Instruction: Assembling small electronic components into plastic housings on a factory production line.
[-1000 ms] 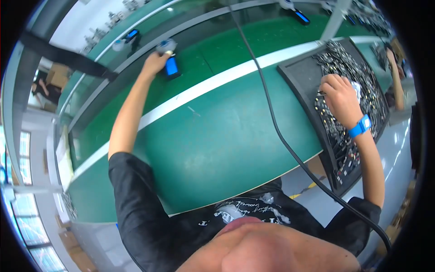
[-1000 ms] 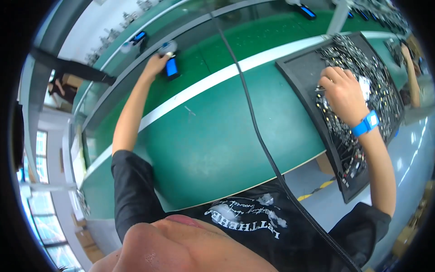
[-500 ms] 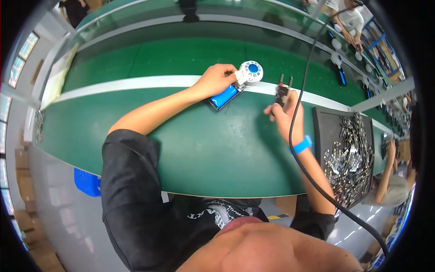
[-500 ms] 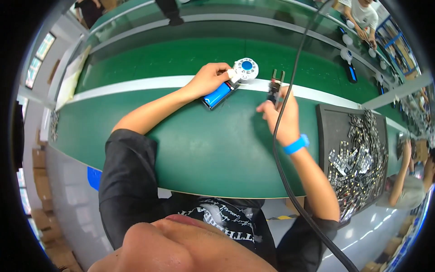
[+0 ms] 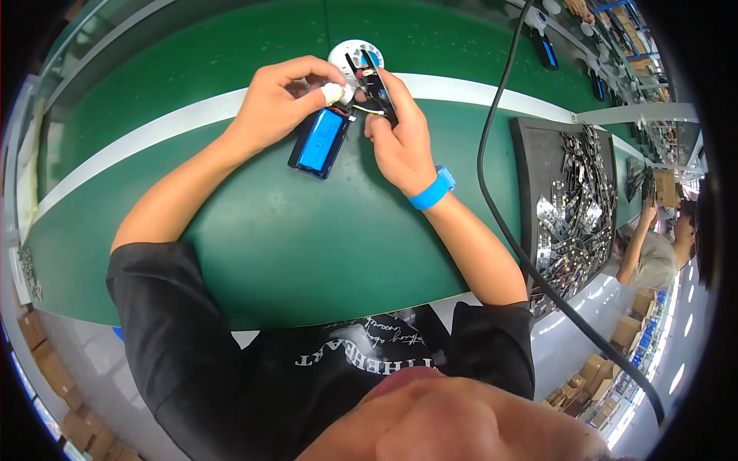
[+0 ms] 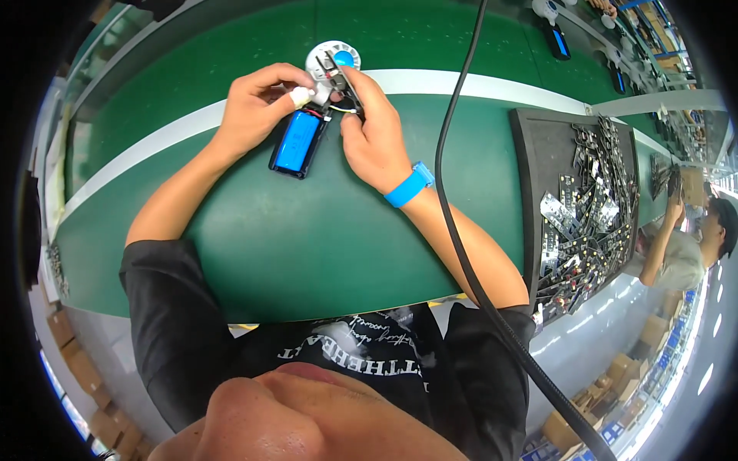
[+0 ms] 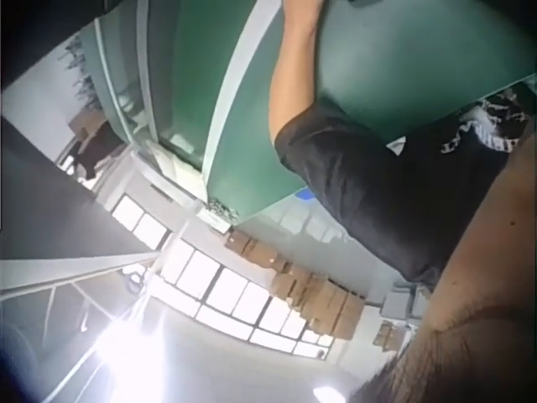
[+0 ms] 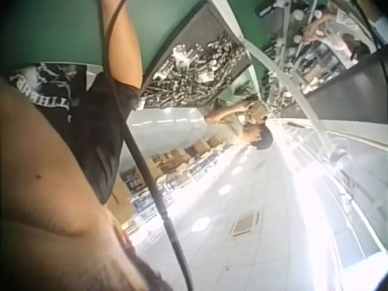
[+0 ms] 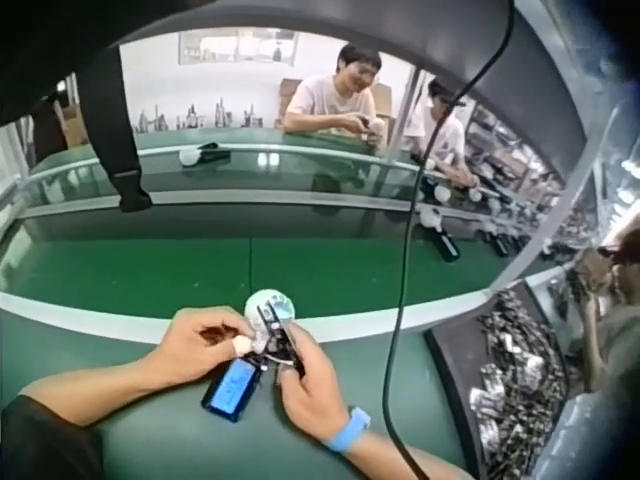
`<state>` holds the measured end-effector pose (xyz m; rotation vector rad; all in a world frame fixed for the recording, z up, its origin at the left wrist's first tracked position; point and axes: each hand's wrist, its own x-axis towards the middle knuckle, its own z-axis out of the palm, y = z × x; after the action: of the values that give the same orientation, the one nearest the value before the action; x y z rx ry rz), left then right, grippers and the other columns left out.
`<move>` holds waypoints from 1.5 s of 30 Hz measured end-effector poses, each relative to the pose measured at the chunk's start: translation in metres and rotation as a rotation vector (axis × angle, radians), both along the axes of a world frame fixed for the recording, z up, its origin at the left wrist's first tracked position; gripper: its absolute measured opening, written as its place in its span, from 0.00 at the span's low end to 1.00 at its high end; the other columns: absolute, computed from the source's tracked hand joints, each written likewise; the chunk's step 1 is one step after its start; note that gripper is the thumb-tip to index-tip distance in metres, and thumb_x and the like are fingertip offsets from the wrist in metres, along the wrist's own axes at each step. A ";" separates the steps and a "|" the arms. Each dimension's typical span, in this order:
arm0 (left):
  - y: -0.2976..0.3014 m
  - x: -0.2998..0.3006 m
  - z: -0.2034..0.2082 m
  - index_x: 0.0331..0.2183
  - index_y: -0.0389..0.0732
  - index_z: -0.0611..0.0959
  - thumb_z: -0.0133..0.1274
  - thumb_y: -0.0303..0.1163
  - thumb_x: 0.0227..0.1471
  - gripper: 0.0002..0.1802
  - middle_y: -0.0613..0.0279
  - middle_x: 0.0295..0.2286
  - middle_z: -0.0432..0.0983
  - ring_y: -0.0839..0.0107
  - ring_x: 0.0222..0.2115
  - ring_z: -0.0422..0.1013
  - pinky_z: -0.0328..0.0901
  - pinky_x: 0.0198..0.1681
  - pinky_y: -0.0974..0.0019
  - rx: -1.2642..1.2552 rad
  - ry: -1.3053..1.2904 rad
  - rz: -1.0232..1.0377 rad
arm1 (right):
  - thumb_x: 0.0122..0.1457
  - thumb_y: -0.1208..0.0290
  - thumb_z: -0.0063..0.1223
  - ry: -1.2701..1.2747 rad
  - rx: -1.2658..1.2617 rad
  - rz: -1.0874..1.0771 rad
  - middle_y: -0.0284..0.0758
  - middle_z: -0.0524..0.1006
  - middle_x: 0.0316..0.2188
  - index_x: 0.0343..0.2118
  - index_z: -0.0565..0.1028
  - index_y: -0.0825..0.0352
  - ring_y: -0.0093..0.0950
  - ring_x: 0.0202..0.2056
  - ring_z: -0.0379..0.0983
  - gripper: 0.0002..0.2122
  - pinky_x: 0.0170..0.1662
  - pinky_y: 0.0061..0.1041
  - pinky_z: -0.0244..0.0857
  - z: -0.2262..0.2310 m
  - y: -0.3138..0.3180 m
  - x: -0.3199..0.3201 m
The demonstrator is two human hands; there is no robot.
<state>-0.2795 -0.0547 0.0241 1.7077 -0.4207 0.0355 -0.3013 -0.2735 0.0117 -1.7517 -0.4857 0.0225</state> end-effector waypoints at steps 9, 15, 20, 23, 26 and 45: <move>0.008 0.001 0.002 0.36 0.35 0.86 0.61 0.18 0.45 0.11 0.60 0.32 0.81 0.73 0.30 0.76 0.70 0.31 0.71 0.139 -0.472 -0.061 | 0.61 0.79 0.46 -0.036 0.052 0.057 0.44 0.69 0.47 0.68 0.57 0.69 0.34 0.42 0.69 0.30 0.50 0.31 0.66 0.013 0.006 -0.012; 0.008 -0.004 0.005 0.33 0.37 0.85 0.65 0.20 0.40 0.13 0.60 0.26 0.79 0.67 0.25 0.76 0.70 0.26 0.68 0.361 -0.776 0.098 | 0.63 0.75 0.47 -0.113 -0.058 0.087 0.42 0.67 0.42 0.69 0.57 0.68 0.34 0.40 0.66 0.30 0.47 0.30 0.64 0.015 0.008 -0.021; 0.007 -0.004 0.010 0.31 0.40 0.84 0.65 0.21 0.38 0.12 0.63 0.24 0.78 0.66 0.22 0.75 0.69 0.24 0.66 0.451 -0.916 0.155 | 0.63 0.75 0.46 -0.218 -0.160 0.092 0.37 0.66 0.38 0.70 0.56 0.68 0.27 0.34 0.62 0.30 0.40 0.25 0.61 0.020 0.009 -0.022; 0.007 -0.007 0.012 0.30 0.40 0.84 0.65 0.22 0.38 0.12 0.63 0.24 0.77 0.66 0.22 0.75 0.69 0.24 0.66 0.474 -0.919 0.178 | 0.63 0.76 0.46 -0.230 -0.171 0.093 0.37 0.66 0.37 0.69 0.57 0.68 0.27 0.33 0.62 0.30 0.40 0.25 0.61 0.019 0.011 -0.022; 0.007 -0.009 0.014 0.30 0.40 0.84 0.65 0.22 0.38 0.11 0.64 0.23 0.77 0.66 0.22 0.75 0.68 0.23 0.66 0.489 -0.915 0.197 | 0.63 0.76 0.47 -0.249 -0.160 0.083 0.36 0.66 0.37 0.69 0.57 0.68 0.27 0.33 0.62 0.30 0.39 0.25 0.62 0.017 0.011 -0.022; 0.008 -0.010 0.022 0.27 0.42 0.83 0.66 0.25 0.35 0.11 0.65 0.22 0.75 0.67 0.20 0.72 0.65 0.22 0.66 0.610 -1.112 0.220 | 0.58 0.81 0.50 -0.289 -0.302 0.105 0.40 0.69 0.36 0.68 0.61 0.66 0.33 0.33 0.68 0.32 0.38 0.29 0.66 0.029 0.006 -0.019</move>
<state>-0.2897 -0.0468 0.0462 2.2099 -1.1337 1.1544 -0.3203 -0.2676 0.0403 -2.0347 -0.8193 -0.0878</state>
